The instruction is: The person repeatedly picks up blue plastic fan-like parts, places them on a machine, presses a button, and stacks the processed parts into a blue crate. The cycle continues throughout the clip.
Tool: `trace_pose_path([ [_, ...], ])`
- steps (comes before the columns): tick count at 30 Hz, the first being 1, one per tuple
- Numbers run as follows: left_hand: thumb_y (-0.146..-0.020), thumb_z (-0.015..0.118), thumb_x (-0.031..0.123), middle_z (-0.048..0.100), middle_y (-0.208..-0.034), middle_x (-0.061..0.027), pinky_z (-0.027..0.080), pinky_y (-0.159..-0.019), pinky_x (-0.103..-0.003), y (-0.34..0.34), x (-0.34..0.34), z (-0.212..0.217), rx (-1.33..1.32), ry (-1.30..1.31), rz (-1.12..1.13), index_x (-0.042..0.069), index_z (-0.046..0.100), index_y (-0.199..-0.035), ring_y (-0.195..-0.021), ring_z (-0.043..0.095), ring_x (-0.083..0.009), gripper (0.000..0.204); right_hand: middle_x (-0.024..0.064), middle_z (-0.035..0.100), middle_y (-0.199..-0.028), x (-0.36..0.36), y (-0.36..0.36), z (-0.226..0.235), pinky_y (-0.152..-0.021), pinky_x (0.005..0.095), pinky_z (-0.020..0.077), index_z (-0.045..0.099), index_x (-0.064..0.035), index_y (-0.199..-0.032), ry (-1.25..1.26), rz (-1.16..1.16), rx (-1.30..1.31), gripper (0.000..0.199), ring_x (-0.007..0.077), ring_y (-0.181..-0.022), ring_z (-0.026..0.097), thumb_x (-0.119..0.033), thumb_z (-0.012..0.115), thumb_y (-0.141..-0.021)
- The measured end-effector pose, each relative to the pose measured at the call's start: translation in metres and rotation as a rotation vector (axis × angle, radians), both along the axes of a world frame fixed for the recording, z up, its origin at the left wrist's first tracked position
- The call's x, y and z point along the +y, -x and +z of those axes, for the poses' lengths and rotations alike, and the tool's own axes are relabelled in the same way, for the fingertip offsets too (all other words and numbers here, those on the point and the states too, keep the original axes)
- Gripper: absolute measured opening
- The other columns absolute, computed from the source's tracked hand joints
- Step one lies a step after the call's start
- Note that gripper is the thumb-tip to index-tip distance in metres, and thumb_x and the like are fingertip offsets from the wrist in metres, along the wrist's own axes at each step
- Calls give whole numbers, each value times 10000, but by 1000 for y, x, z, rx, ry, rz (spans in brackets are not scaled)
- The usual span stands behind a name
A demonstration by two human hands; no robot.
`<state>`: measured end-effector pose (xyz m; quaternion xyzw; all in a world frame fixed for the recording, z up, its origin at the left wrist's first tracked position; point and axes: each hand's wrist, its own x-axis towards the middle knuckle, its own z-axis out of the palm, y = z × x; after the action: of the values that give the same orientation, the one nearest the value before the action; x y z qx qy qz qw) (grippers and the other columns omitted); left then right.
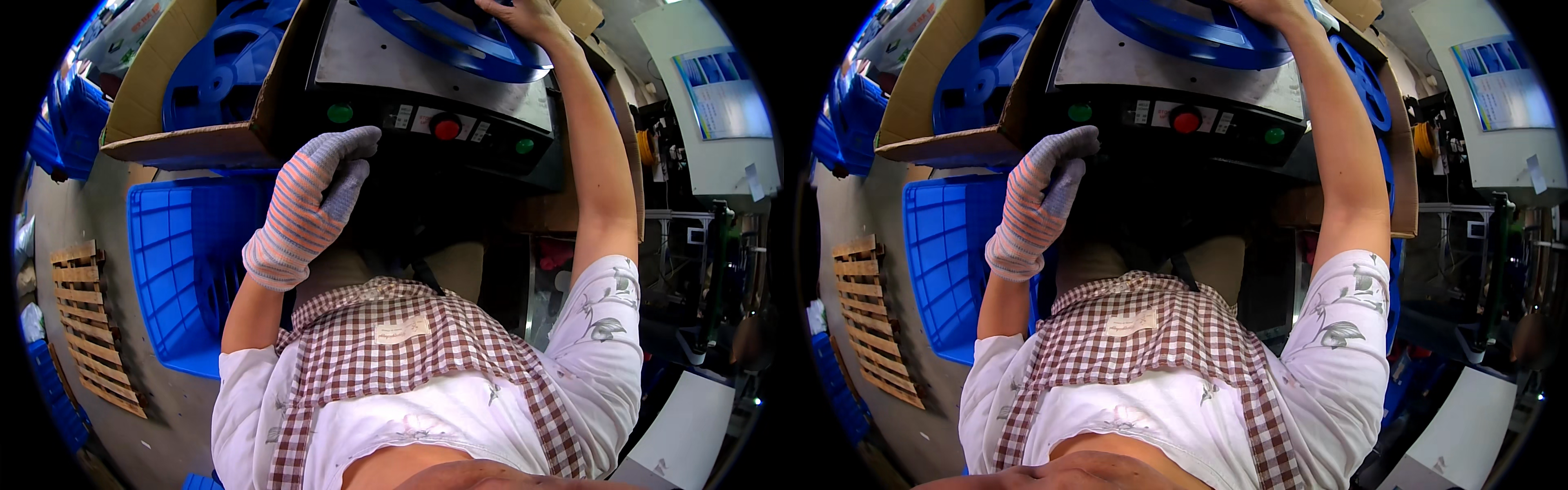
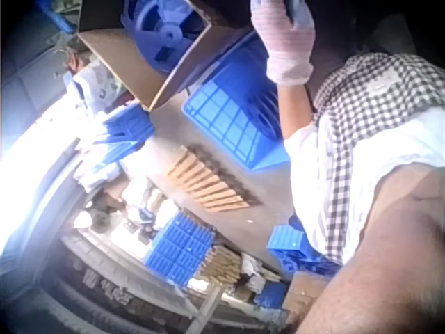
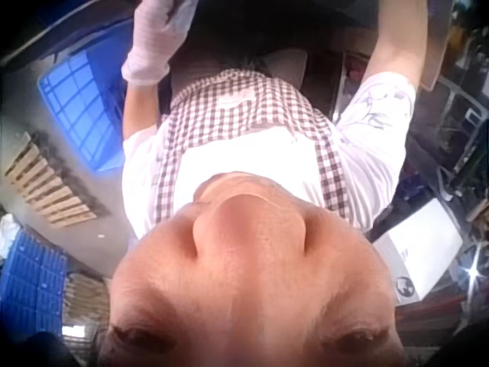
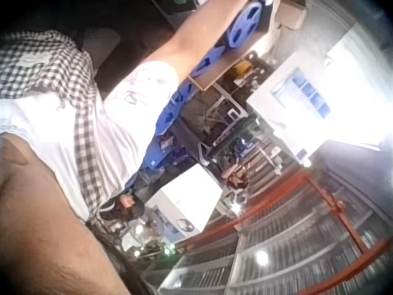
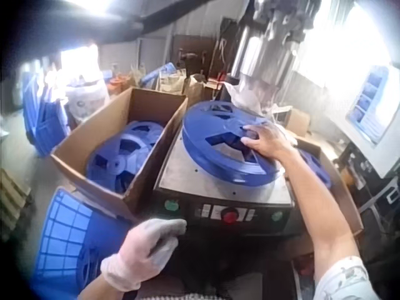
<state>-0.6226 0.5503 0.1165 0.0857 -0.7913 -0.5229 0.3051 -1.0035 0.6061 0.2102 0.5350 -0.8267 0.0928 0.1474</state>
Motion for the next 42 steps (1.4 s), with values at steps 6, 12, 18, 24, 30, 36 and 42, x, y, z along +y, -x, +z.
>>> trace_pose_path([
  [6,-856,559,-108,679,-1036,-103,516,-868,-283,-3,4,16,4,113,-21,16,625,-1173,-985,658,-192,347,207,625,-1195,-3,-12,3,-996,429,429,643,-153,-1221,-10,0,27,541,362,-1148,566,-512,633,-817],
  [12,-858,636,134,666,-979,-163,527,-794,-392,-3,2,59,-137,506,-210,21,621,-1177,-900,637,-330,339,195,630,-1204,-14,-1,-12,-1010,418,420,632,-149,-1235,29,-5,-30,561,357,-1157,566,-516,626,-811],
  [18,-803,679,153,679,-932,-147,535,-727,-409,-12,10,110,-260,719,-401,25,615,-1180,-826,659,-320,404,197,635,-1189,-6,-7,-9,-979,424,443,643,-161,-1222,49,-84,-43,537,357,-1141,576,-512,622,-817],
  [24,-814,671,164,680,-924,-140,535,-723,-404,-12,27,140,-232,769,-555,32,618,-1167,-823,660,-315,381,187,646,-1167,-6,-25,5,-956,430,459,659,-169,-1201,20,-80,19,514,355,-1107,595,-518,621,-825],
  [30,-825,662,174,681,-916,-133,535,-720,-400,1,35,146,-172,760,-711,40,622,-1155,-820,661,-311,359,180,652,-1153,0,-33,2,-957,422,463,661,-180,-1199,38,-119,61,505,344,-1099,603,-514,626,-822],
  [36,-835,654,184,682,-908,-126,535,-717,-395,5,44,150,-117,735,-825,47,625,-1143,-817,661,-306,337,159,639,-1192,-3,-27,9,-970,411,457,646,-198,-1220,-34,-121,-23,510,329,-1135,585,-515,625,-820],
  [42,-846,645,194,683,-900,-119,535,-714,-391,6,49,151,-74,704,-912,55,629,-1130,-813,662,-301,317,151,639,-1195,-3,-31,13,-966,398,461,644,-216,-1221,-55,-138,-10,500,321,-1137,586,-506,633,-814],
])
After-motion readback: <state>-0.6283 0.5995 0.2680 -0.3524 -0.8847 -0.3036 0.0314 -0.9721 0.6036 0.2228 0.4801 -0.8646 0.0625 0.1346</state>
